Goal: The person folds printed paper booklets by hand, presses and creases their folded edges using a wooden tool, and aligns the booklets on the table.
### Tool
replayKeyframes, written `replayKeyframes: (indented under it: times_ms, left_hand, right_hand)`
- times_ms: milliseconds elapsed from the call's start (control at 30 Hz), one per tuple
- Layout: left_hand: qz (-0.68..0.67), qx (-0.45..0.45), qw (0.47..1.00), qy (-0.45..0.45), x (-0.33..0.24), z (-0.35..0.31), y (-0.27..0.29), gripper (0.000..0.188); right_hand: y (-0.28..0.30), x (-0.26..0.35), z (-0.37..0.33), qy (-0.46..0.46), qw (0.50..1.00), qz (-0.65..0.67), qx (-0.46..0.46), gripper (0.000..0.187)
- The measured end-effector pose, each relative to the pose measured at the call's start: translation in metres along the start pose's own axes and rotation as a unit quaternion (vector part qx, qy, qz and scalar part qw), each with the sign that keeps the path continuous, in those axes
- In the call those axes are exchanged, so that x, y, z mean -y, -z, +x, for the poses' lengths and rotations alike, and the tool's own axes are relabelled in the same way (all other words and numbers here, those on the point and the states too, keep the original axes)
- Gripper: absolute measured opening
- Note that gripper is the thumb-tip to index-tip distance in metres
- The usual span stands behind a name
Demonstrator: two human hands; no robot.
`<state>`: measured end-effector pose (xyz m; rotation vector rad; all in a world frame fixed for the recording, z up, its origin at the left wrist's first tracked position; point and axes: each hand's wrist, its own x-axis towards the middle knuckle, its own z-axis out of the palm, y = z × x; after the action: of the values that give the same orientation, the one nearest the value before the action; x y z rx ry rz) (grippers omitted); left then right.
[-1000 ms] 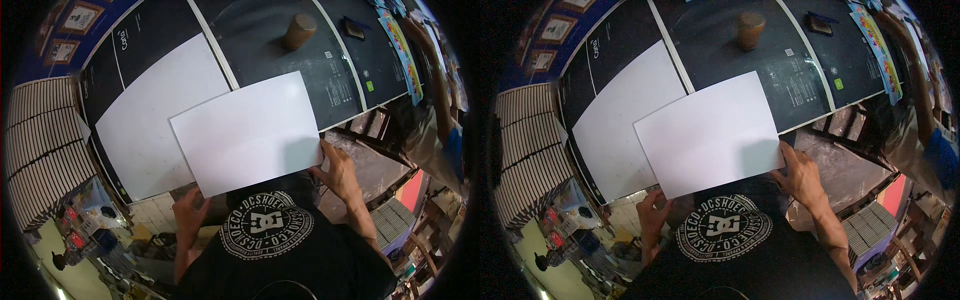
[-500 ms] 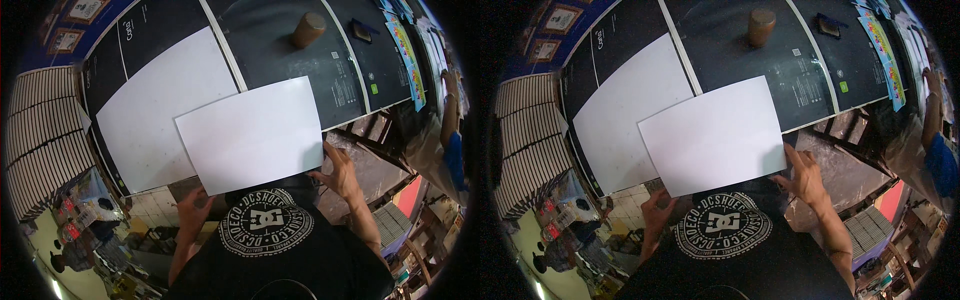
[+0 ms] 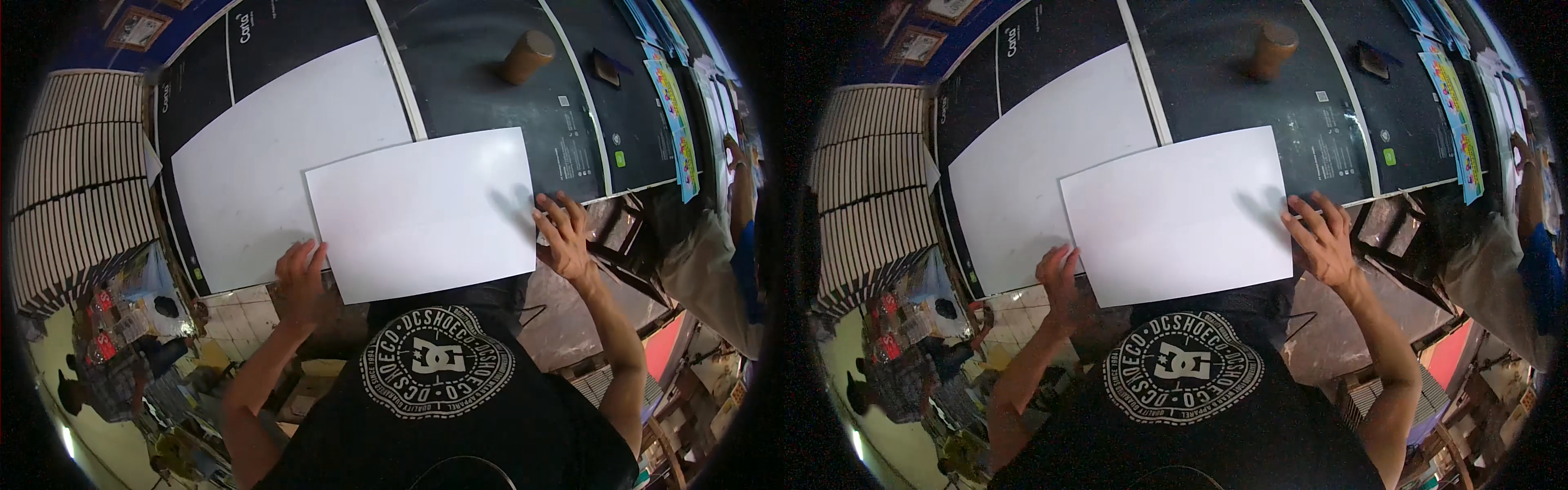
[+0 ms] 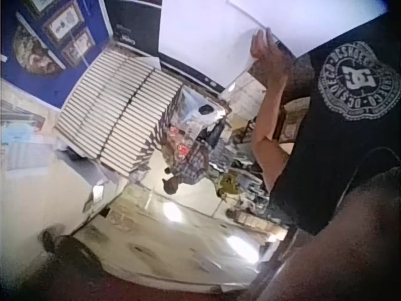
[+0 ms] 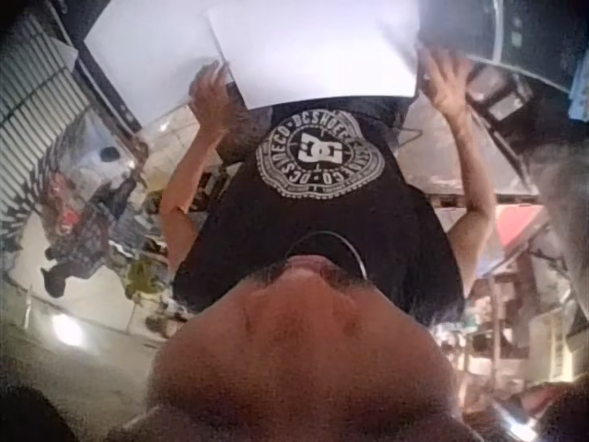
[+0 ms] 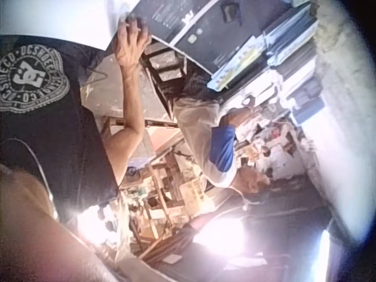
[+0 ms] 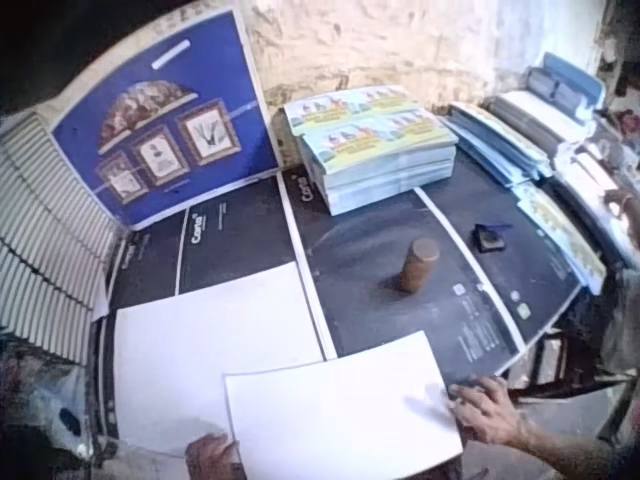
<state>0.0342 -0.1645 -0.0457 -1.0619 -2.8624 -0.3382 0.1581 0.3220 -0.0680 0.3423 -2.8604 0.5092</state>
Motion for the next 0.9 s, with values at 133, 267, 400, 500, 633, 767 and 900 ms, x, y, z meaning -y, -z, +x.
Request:
replayKeyframes:
  times_ms: [133, 267, 400, 500, 633, 767, 900]
  left_hand:
    - [0.024, 0.000, 0.999, -0.033, 0.000, 0.012, -0.003, 0.052]
    - [-0.017, -0.032, 0.999, -0.025, -0.007, 0.026, 0.002, 0.049]
    - [-0.032, -0.045, 0.997, -0.046, -0.001, 0.024, -0.004, 0.046]
    - [-0.019, -0.044, 0.997, -0.065, 0.005, 0.024, -0.007, 0.046]
    - [-0.019, -0.055, 0.996, -0.065, 0.001, 0.029, -0.003, 0.042]
    - [-0.039, -0.039, 0.997, -0.050, -0.005, 0.043, 0.012, 0.037]
    - [-0.074, -0.034, 0.996, -0.042, -0.004, 0.045, 0.012, 0.034]
  right_hand:
    - [-0.004, 0.000, 0.013, 0.048, 0.995, -0.076, 0.044, 0.075]
    - [0.002, 0.006, 0.025, 0.038, 0.998, -0.047, 0.010, 0.064]
    - [0.005, 0.003, 0.030, 0.057, 0.997, -0.059, 0.000, 0.052]
    - [0.010, 0.006, 0.038, 0.054, 0.998, -0.028, -0.002, 0.050]
    - [0.017, 0.007, 0.045, 0.053, 0.998, -0.016, 0.017, 0.050]
    - [0.019, 0.007, 0.048, 0.040, 0.999, 0.019, 0.010, 0.049]
    - [0.017, 0.005, 0.052, 0.047, 0.998, 0.032, -0.006, 0.048]
